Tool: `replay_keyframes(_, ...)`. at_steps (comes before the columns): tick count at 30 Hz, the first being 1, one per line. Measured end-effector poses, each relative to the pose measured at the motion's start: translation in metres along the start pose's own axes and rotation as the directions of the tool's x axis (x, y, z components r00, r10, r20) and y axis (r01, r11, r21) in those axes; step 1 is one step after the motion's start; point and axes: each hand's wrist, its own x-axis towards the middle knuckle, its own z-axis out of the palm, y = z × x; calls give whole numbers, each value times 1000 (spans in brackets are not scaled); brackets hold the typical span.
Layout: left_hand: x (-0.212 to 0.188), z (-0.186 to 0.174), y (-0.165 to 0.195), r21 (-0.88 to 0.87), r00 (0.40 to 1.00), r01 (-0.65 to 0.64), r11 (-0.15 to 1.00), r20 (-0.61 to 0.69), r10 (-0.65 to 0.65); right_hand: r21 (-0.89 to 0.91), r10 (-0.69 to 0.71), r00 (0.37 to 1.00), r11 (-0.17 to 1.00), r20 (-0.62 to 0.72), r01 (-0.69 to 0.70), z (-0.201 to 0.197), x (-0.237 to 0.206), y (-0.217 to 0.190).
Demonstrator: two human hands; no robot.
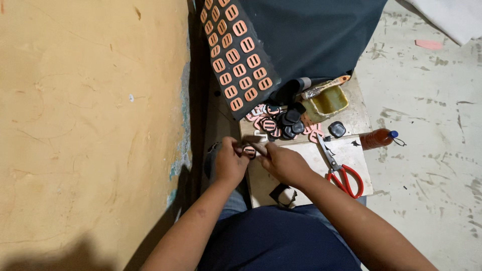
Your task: The person uses a hammer to press small black plastic pieces on a small table, then switches to red-handled scissors to cut individual shapes from a black sheet with pink outlines. The cut pieces are placed on the table.
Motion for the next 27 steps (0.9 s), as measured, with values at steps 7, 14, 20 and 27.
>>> replay_keyframes(7,8,1,-5,-480,966,257,839,142,-215,499,110,994,861,17,-103,-5,-9,12)
replay_keyframes(14,0,-1,-6,-418,916,397,817,237,-324,829,171,934,430,315,-358,2,-16,5)
replay_keyframes(20,5,-4,-3,-383,944,312,869,229,-238,814,186,930,450,318,-368,-2,-15,5)
replay_keyframes(27,4,-2,-7,-501,899,435,748,292,-328,849,183,972,481,149,-221,3,-16,5)
